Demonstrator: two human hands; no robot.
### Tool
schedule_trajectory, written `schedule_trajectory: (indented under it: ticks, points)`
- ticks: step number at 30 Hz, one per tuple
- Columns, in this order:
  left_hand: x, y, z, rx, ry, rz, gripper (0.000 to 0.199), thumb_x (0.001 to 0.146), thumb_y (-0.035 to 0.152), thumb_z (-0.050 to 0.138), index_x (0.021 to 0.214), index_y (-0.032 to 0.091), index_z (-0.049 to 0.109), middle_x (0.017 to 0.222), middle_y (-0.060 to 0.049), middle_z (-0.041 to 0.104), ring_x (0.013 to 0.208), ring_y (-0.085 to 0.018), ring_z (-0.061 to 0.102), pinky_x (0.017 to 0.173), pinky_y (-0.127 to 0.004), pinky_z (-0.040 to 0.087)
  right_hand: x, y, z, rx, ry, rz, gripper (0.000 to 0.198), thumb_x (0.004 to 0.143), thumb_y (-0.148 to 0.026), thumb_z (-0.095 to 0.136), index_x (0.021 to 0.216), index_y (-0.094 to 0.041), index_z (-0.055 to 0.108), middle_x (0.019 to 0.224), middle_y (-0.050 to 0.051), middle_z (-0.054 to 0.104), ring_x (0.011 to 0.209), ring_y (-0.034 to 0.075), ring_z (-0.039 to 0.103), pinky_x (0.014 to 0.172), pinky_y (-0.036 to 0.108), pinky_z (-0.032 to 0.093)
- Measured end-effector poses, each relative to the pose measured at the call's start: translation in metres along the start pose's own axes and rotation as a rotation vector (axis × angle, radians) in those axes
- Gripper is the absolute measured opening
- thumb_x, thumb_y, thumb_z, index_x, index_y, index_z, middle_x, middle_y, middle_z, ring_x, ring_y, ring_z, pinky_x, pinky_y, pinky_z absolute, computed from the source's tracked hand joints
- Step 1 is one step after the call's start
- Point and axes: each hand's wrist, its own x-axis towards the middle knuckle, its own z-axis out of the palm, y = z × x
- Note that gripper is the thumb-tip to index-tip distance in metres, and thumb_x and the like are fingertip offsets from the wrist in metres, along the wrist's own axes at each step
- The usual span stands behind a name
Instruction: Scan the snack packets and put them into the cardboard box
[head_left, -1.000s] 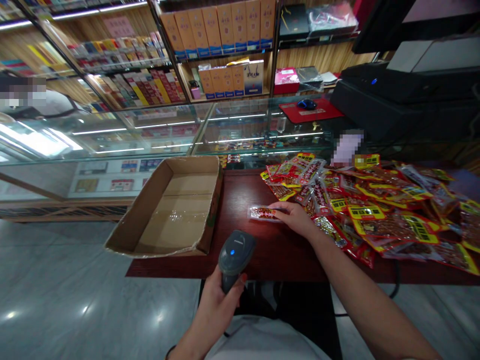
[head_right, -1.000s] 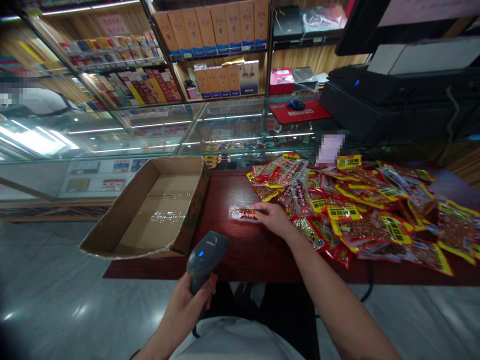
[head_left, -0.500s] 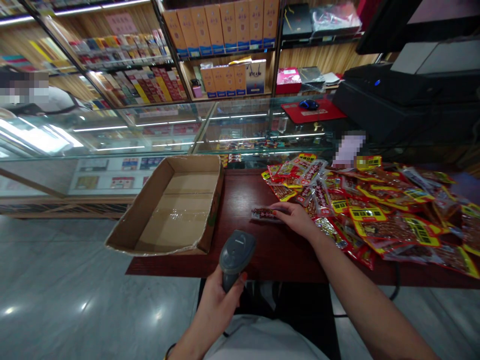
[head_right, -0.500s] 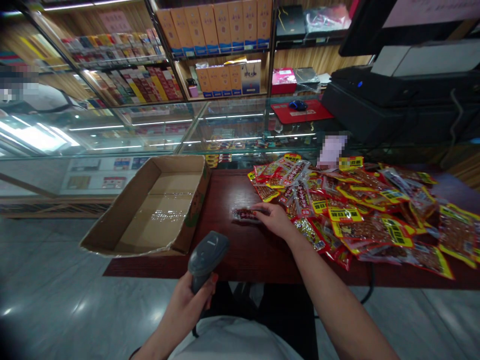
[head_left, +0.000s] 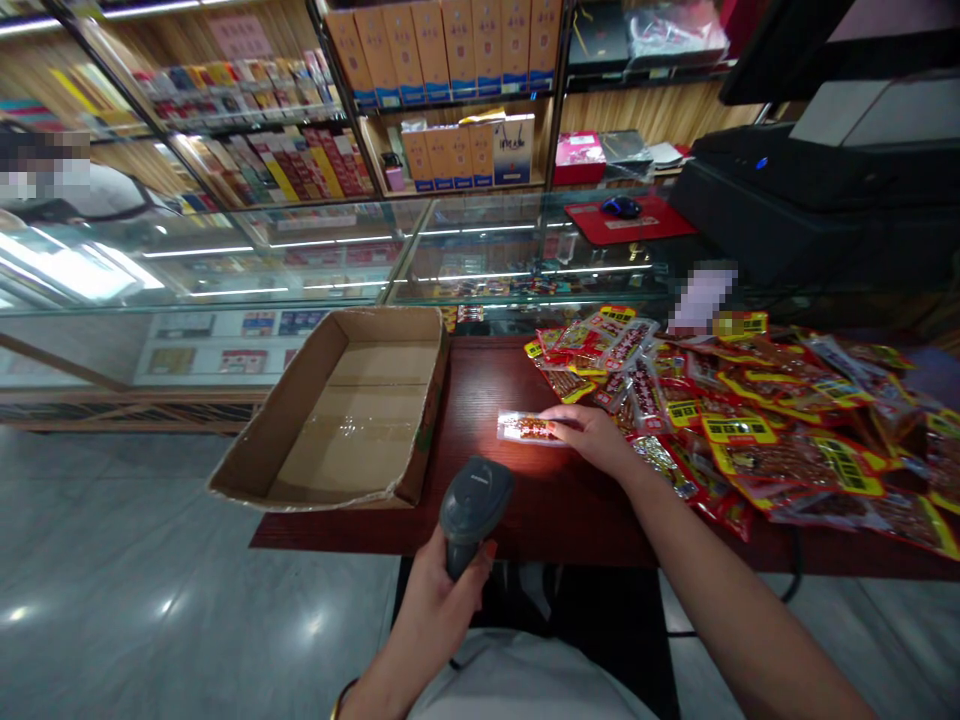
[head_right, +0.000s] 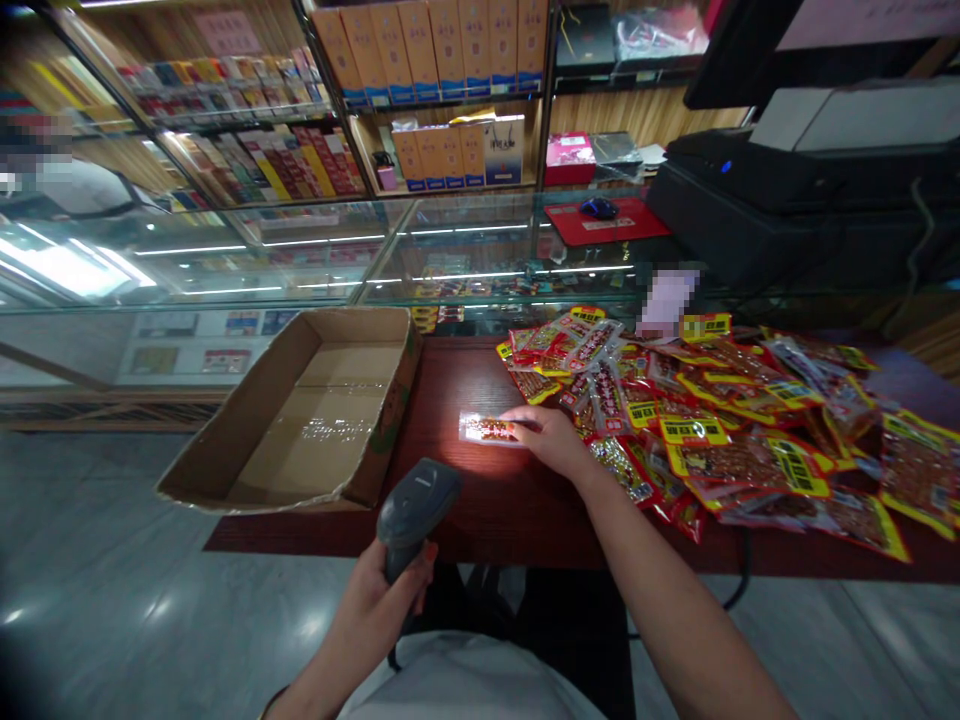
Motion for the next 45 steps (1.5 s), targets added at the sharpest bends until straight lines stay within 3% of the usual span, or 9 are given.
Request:
schedule_trajectory:
  ticks: [17,24,26,29,32,35,38,41,45]
  points:
    - [0.005,0.005,0.008,-0.003,-0.002,-0.028,0.025,0.080,0.037,0.068,0.095,0.018,0.060,0.054,0.006,0.056,0.043,-0.013,0.052,0.042,-0.022,0.041,-0.001,0.000,-0.001,0.056,-0.007,0.028,0.030,0.080,-0.040,0.069,0.100,-0.019,0.076,0.102,0.007,0.078,0.092,0.023,0.072,0.090,0.039,0.054]
    - [0.013,0.005,0.004,-0.065,0.007,-0.020,0.022,0.078,0.036,0.069,0.084,0.019,0.057,0.054,0.007,0.056,0.042,-0.011,0.050,0.043,-0.021,0.040,-0.002,0.002,-0.001,0.068,0.032,0.040,0.031,0.078,-0.043,0.071,0.100,-0.021,0.077,0.103,0.006,0.078,0.095,0.024,0.072,0.092,0.040,0.055]
    - [0.017,0.002,0.002,-0.098,0.024,-0.005,0.023,0.078,0.038,0.069,0.079,0.019,0.055,0.053,0.007,0.056,0.040,-0.010,0.050,0.043,-0.021,0.039,-0.002,-0.004,-0.001,0.107,0.078,0.077,0.036,0.078,-0.047,0.071,0.104,-0.022,0.076,0.104,0.006,0.078,0.091,0.024,0.072,0.085,0.039,0.058]
    - [0.023,-0.005,0.001,-0.157,0.029,-0.005,0.025,0.079,0.040,0.068,0.080,0.019,0.055,0.056,0.006,0.058,0.039,-0.010,0.051,0.041,-0.021,0.037,0.002,-0.029,0.001,0.208,0.104,0.159,0.044,0.079,-0.051,0.070,0.113,-0.023,0.073,0.104,0.006,0.078,0.077,0.022,0.072,0.065,0.033,0.059]
    - [0.026,-0.009,0.000,-0.186,0.007,0.005,0.026,0.079,0.041,0.069,0.081,0.019,0.054,0.057,0.006,0.058,0.039,-0.010,0.051,0.040,-0.021,0.037,0.013,-0.075,0.014,0.275,0.058,0.143,0.041,0.081,-0.048,0.070,0.114,-0.024,0.072,0.105,0.005,0.077,0.079,0.021,0.072,0.061,0.030,0.059]
    - [0.026,-0.011,-0.001,-0.180,0.010,0.020,0.028,0.080,0.043,0.069,0.079,0.019,0.054,0.056,0.006,0.058,0.039,-0.009,0.050,0.040,-0.020,0.037,0.032,-0.123,0.046,0.256,-0.129,0.025,0.034,0.083,-0.039,0.071,0.113,-0.024,0.073,0.103,0.003,0.077,0.078,0.018,0.071,0.063,0.028,0.058]
    - [0.028,-0.011,-0.004,-0.148,0.033,0.046,0.029,0.082,0.044,0.068,0.083,0.017,0.057,0.055,0.006,0.058,0.040,-0.009,0.050,0.042,-0.021,0.040,0.053,-0.148,0.082,0.215,-0.335,-0.077,0.043,0.087,-0.033,0.066,0.129,-0.024,0.065,0.102,0.002,0.078,0.079,0.017,0.072,0.067,0.029,0.059]
    - [0.030,-0.011,-0.007,-0.127,0.042,0.044,0.032,0.081,0.046,0.069,0.088,0.016,0.059,0.054,0.005,0.059,0.040,-0.010,0.050,0.043,-0.022,0.041,0.056,-0.151,0.095,0.069,-0.244,-0.229,0.045,0.087,-0.034,0.069,0.130,-0.025,0.065,0.110,0.003,0.077,0.100,0.021,0.072,0.085,0.032,0.057]
    - [0.031,-0.008,-0.007,-0.123,0.041,0.011,0.035,0.077,0.048,0.072,0.085,0.016,0.060,0.054,0.004,0.060,0.040,-0.010,0.050,0.043,-0.022,0.040,0.013,-0.128,0.056,-0.173,0.026,-0.211,0.031,0.090,-0.029,0.064,0.120,-0.029,0.070,0.112,0.003,0.076,0.100,0.022,0.072,0.088,0.035,0.056]
